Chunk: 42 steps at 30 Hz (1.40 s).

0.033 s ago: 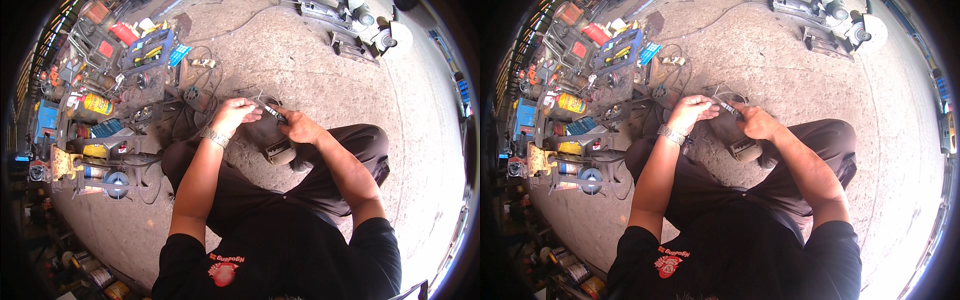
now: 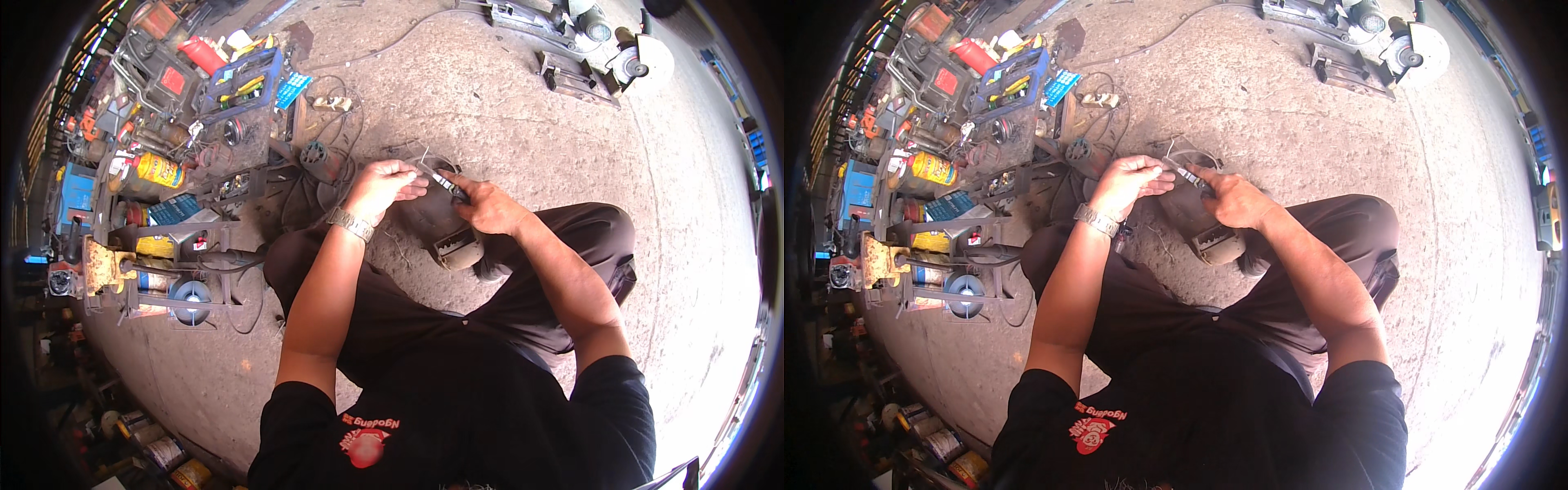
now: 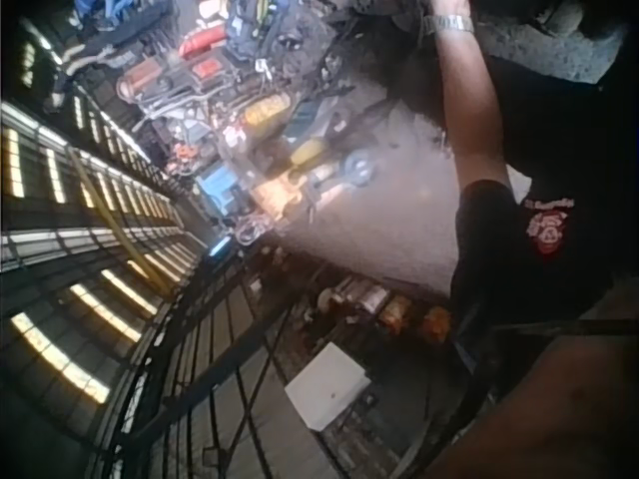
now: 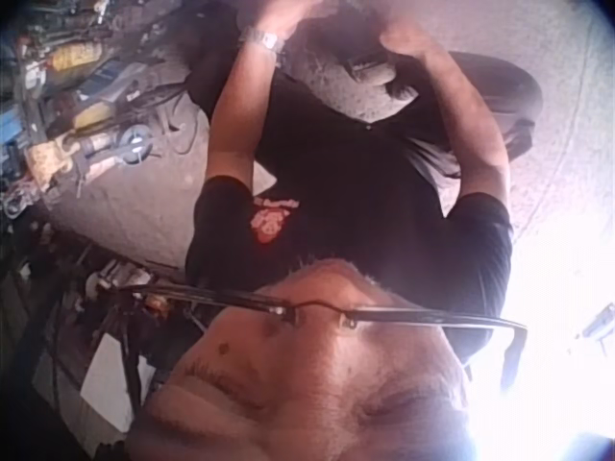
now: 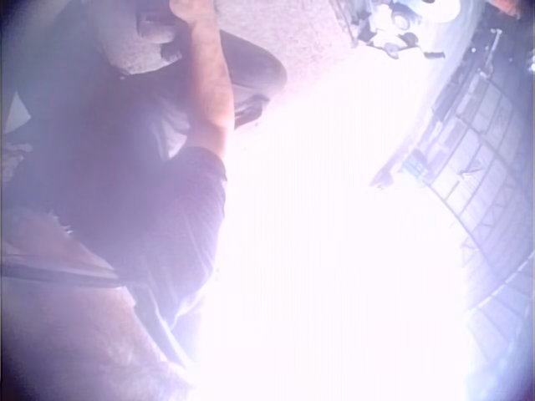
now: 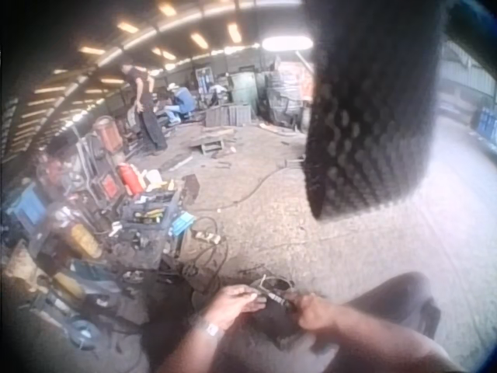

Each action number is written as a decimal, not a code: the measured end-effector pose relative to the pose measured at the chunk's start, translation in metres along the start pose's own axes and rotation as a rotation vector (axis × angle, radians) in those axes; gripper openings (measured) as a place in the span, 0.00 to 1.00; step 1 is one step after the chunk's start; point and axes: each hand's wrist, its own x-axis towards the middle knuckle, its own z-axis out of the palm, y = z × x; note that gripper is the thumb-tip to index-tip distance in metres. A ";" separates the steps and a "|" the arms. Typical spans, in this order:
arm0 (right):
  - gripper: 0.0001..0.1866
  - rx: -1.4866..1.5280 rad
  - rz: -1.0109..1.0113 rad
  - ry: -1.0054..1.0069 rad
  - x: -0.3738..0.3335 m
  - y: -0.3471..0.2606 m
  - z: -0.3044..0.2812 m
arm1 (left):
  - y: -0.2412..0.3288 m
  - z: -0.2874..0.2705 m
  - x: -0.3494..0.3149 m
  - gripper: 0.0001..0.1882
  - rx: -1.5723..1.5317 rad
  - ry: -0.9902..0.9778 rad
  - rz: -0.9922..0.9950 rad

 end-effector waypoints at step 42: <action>0.33 -0.034 -0.010 0.033 0.008 0.010 0.030 | -0.009 -0.006 0.003 0.12 -0.137 -0.037 -0.010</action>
